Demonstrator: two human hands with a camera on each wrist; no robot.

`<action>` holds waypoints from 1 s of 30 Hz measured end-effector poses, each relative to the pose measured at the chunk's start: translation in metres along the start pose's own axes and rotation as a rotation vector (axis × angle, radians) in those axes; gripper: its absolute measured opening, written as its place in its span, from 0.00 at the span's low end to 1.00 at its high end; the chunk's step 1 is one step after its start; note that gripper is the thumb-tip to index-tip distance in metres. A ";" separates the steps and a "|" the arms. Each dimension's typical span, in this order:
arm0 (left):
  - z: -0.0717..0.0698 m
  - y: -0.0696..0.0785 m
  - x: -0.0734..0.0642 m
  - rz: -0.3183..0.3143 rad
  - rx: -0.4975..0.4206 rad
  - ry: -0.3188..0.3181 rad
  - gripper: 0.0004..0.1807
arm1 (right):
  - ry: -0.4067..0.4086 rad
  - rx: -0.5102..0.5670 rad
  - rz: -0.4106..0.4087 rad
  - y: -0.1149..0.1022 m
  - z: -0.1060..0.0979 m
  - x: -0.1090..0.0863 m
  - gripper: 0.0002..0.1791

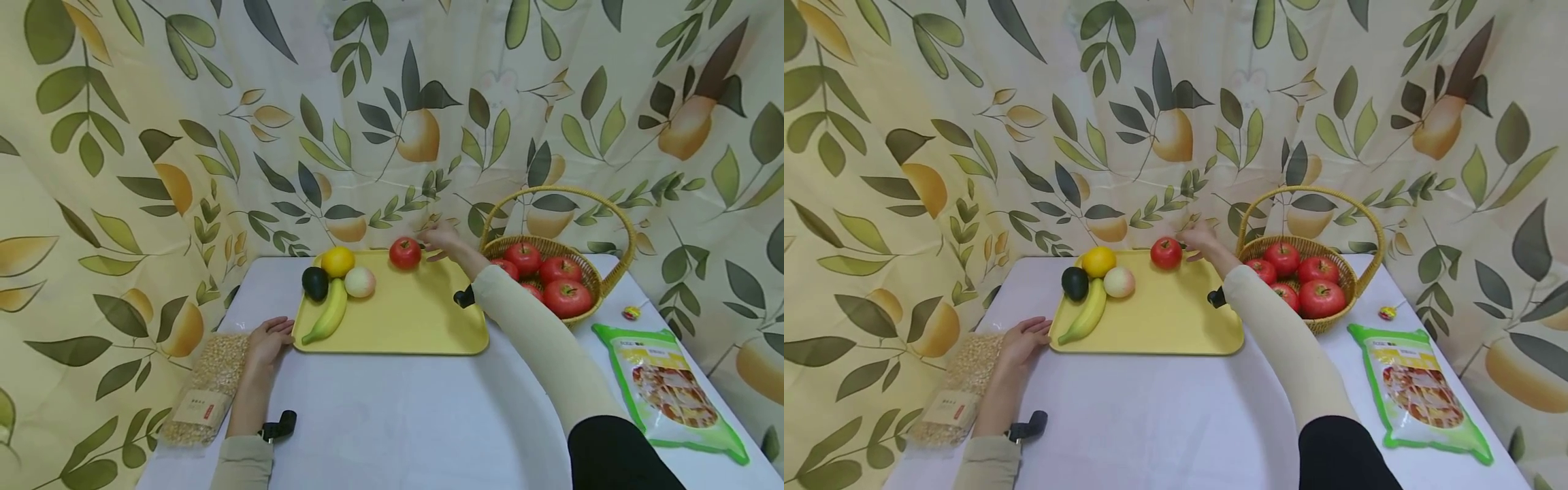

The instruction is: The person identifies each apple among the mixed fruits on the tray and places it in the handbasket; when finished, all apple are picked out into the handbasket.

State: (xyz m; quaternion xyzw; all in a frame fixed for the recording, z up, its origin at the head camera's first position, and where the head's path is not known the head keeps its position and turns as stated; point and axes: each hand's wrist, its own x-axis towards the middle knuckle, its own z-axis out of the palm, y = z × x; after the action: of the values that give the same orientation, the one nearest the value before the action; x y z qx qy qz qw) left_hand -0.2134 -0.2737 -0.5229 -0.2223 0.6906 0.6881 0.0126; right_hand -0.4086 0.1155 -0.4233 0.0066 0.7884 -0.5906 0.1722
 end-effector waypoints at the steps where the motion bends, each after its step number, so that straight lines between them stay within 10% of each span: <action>1: 0.000 -0.001 0.000 0.002 -0.001 0.000 0.36 | 0.012 0.012 -0.005 0.001 0.003 0.001 0.22; 24: 0.000 0.001 0.002 0.010 -0.010 0.003 0.36 | 0.216 -0.139 -0.015 0.023 0.038 0.032 0.26; 30: 0.000 0.001 0.002 0.009 -0.026 0.003 0.36 | 0.244 -0.009 0.016 0.024 0.045 0.033 0.25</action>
State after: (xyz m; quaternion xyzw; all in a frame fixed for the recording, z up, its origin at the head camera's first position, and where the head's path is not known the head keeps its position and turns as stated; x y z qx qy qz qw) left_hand -0.2160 -0.2746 -0.5225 -0.2204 0.6825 0.6968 0.0057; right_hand -0.4225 0.0748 -0.4661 0.0839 0.8061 -0.5804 0.0797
